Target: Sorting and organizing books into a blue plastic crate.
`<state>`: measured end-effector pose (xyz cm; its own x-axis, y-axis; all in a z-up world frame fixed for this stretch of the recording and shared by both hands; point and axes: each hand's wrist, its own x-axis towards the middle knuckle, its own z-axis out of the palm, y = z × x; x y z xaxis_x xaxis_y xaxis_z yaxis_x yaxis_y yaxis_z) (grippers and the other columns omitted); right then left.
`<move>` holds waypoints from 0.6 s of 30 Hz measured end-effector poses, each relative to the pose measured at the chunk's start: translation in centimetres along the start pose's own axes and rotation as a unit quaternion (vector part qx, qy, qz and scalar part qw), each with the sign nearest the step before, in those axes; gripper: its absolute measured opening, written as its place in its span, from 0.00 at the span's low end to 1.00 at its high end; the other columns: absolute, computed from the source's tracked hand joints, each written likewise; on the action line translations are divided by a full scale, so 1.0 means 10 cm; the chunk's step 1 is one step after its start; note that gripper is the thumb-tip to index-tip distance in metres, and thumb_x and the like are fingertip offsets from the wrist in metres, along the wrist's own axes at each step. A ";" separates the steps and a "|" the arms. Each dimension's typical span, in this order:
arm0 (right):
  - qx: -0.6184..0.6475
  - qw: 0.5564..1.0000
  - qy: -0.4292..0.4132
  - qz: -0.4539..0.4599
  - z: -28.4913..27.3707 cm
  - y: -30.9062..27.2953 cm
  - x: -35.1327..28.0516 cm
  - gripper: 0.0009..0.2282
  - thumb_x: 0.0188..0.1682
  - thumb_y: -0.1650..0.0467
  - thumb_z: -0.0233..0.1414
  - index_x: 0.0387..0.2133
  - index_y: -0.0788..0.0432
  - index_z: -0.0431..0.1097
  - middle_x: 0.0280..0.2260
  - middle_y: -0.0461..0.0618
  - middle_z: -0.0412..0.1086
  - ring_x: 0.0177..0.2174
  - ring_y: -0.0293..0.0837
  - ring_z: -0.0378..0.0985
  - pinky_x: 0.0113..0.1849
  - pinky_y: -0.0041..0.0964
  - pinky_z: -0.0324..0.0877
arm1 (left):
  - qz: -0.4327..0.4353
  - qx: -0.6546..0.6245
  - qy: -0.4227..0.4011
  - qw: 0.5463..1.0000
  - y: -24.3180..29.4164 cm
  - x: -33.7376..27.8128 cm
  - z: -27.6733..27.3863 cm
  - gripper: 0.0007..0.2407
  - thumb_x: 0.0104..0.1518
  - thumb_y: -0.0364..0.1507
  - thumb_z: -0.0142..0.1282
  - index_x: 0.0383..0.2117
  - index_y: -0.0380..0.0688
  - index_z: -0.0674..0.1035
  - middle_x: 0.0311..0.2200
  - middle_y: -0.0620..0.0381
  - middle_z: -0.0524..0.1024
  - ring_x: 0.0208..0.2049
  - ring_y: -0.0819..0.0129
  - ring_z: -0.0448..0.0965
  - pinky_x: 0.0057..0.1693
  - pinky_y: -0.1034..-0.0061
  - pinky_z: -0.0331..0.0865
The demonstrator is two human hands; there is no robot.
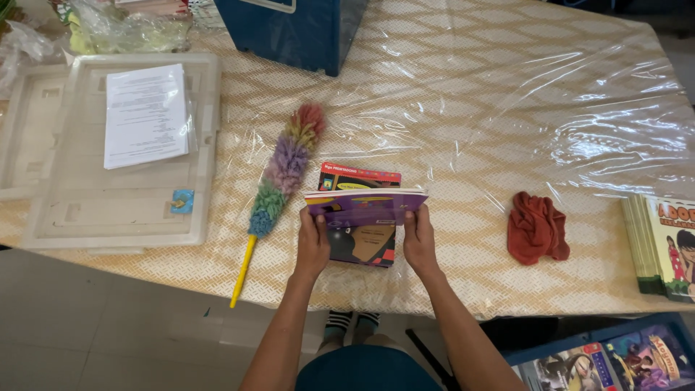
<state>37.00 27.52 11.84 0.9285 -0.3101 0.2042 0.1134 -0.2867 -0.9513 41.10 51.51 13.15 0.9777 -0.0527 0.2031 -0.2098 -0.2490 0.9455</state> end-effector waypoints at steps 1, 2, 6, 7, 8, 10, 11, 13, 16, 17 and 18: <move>0.000 1.000 0.002 0.000 0.01 0.00 0.00 0.11 0.63 0.67 0.40 0.50 0.63 0.61 0.41 0.52 0.70 0.41 0.41 0.69 0.46 0.36 0.66 | 0.001 0.000 -0.001 1.000 -0.05 -0.01 0.01 0.10 0.71 0.32 0.38 0.52 0.40 0.65 0.42 0.39 0.75 0.43 0.44 0.78 0.51 0.59 0.69; -0.002 1.000 -0.002 0.011 0.02 -0.01 0.01 0.11 0.63 0.67 0.40 0.50 0.62 0.62 0.40 0.52 0.70 0.40 0.41 0.69 0.45 0.37 0.66 | 0.001 0.007 -0.005 1.000 -0.10 -0.02 0.02 0.11 0.71 0.33 0.37 0.53 0.39 0.64 0.43 0.38 0.75 0.45 0.43 0.78 0.52 0.58 0.68; 0.009 1.000 -0.004 -0.019 0.04 -0.11 0.03 0.12 0.62 0.67 0.39 0.52 0.62 0.61 0.42 0.53 0.70 0.43 0.41 0.69 0.47 0.37 0.65 | -0.006 0.013 -0.008 1.000 -0.25 -0.08 0.08 0.14 0.72 0.36 0.35 0.54 0.40 0.63 0.44 0.37 0.76 0.46 0.41 0.77 0.51 0.56 0.68; 0.009 1.000 -0.003 -0.017 0.04 -0.02 0.03 0.12 0.62 0.67 0.39 0.52 0.62 0.61 0.42 0.53 0.70 0.43 0.41 0.69 0.47 0.37 0.65 | -0.007 0.013 -0.010 1.000 -0.25 -0.07 0.08 0.14 0.72 0.36 0.35 0.54 0.40 0.63 0.44 0.37 0.76 0.46 0.41 0.77 0.51 0.56 0.68; -0.004 1.000 0.002 0.018 0.03 0.07 0.03 0.12 0.62 0.67 0.41 0.51 0.62 0.63 0.40 0.53 0.70 0.41 0.41 0.69 0.46 0.37 0.66 | -0.019 0.019 -0.017 0.999 -0.25 -0.06 0.07 0.14 0.72 0.36 0.34 0.54 0.41 0.63 0.43 0.36 0.76 0.45 0.41 0.78 0.50 0.56 0.68; -0.017 0.998 0.005 0.052 0.02 0.12 0.05 0.11 0.62 0.66 0.42 0.50 0.61 0.64 0.38 0.53 0.70 0.39 0.42 0.69 0.44 0.37 0.67 | -0.031 0.025 -0.022 0.999 -0.25 -0.03 0.06 0.14 0.72 0.37 0.34 0.54 0.41 0.63 0.42 0.36 0.76 0.44 0.41 0.78 0.49 0.55 0.69; -0.007 0.999 0.000 0.040 0.01 0.08 0.04 0.12 0.62 0.66 0.42 0.52 0.62 0.64 0.41 0.53 0.71 0.42 0.41 0.70 0.47 0.37 0.67 | -0.066 0.036 -0.041 0.996 -0.26 -0.03 0.04 0.15 0.71 0.38 0.33 0.54 0.42 0.63 0.41 0.37 0.76 0.42 0.42 0.79 0.48 0.56 0.69; 0.004 1.000 -0.002 0.029 -0.01 -0.07 0.01 0.13 0.63 0.66 0.42 0.54 0.62 0.64 0.44 0.53 0.71 0.45 0.41 0.71 0.50 0.37 0.67 | -0.100 0.048 -0.064 0.992 -0.23 -0.04 0.02 0.15 0.71 0.39 0.32 0.54 0.42 0.62 0.39 0.37 0.76 0.40 0.43 0.79 0.47 0.56 0.69; 0.039 0.999 0.011 0.018 -0.06 -0.32 -0.05 0.19 0.61 0.66 0.41 0.62 0.63 0.59 0.53 0.54 0.69 0.52 0.43 0.70 0.55 0.38 0.64 | -0.114 0.048 -0.101 0.987 -0.07 -0.06 0.00 0.18 0.70 0.41 0.30 0.56 0.42 0.62 0.39 0.39 0.78 0.38 0.45 0.81 0.46 0.57 0.70; 0.045 0.998 0.016 0.032 -0.08 -0.37 -0.07 0.20 0.61 0.67 0.42 0.64 0.63 0.57 0.55 0.55 0.68 0.53 0.43 0.70 0.55 0.38 0.64 | -0.119 0.032 -0.105 0.987 0.00 -0.06 0.00 0.19 0.69 0.40 0.32 0.59 0.42 0.62 0.42 0.39 0.78 0.41 0.46 0.81 0.47 0.58 0.71; 0.052 0.997 0.021 0.045 -0.11 -0.42 -0.09 0.22 0.60 0.67 0.42 0.66 0.64 0.56 0.56 0.55 0.68 0.55 0.44 0.70 0.56 0.37 0.63 | -0.124 0.015 -0.108 0.986 0.07 -0.06 -0.01 0.20 0.68 0.39 0.34 0.61 0.41 0.62 0.45 0.39 0.79 0.44 0.47 0.82 0.49 0.60 0.71</move>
<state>35.27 28.01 15.87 0.9215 -0.3679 0.1245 0.0684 -0.1618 -0.9844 40.33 51.43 13.67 0.9771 -0.1904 -0.0945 0.0320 -0.3078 0.9509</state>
